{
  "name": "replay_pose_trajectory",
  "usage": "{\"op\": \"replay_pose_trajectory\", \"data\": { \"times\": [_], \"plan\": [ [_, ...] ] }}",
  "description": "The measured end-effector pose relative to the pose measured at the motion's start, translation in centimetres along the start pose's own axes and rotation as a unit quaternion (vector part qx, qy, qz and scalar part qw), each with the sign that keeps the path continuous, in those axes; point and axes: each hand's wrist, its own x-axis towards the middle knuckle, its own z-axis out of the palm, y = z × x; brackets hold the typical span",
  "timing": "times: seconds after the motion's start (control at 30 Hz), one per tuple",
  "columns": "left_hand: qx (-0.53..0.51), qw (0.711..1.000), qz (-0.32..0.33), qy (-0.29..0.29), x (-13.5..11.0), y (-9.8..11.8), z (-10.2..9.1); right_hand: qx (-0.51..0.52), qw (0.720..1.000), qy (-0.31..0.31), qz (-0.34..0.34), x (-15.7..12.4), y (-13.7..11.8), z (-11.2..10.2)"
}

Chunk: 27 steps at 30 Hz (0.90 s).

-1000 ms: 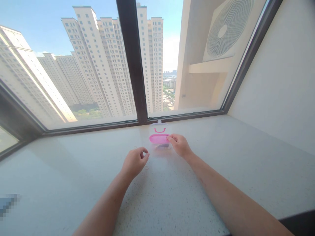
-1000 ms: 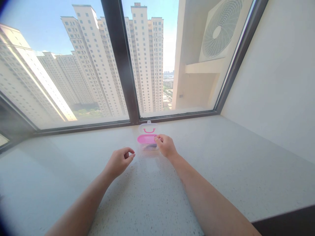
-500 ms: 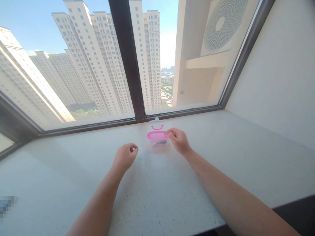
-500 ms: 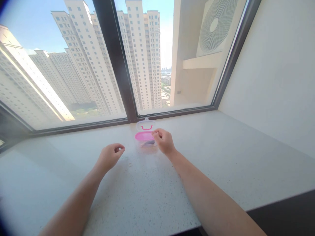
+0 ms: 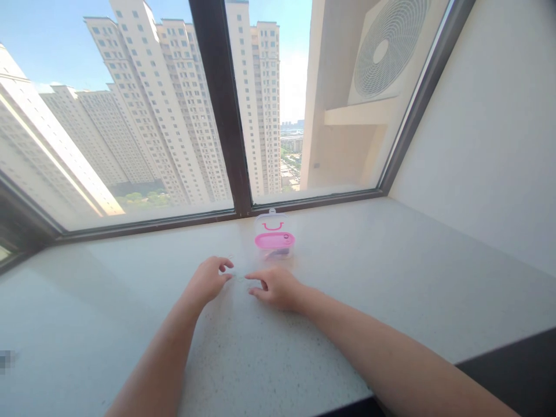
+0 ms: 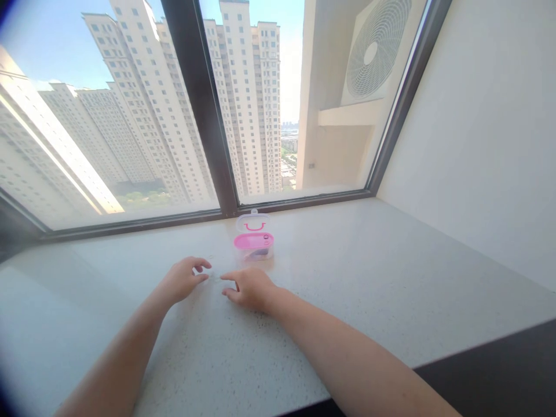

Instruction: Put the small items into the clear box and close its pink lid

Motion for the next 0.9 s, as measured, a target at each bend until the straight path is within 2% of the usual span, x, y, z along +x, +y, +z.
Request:
{"op": "replay_pose_trajectory", "data": {
  "times": [0.27,0.73,0.9],
  "plan": [
    [-0.012,0.999,0.024,-0.046,0.2,1.0,1.1,-0.170,0.984,-0.048,-0.001,0.4,-1.2,0.1],
    [0.025,0.994,0.067,-0.077,0.6,0.6,1.7,-0.204,0.978,-0.051,0.009,1.8,-1.3,0.8],
    [0.048,0.991,0.103,-0.077,0.4,0.4,2.2,-0.201,0.974,-0.099,0.035,3.8,-2.4,0.5]
  ]
}}
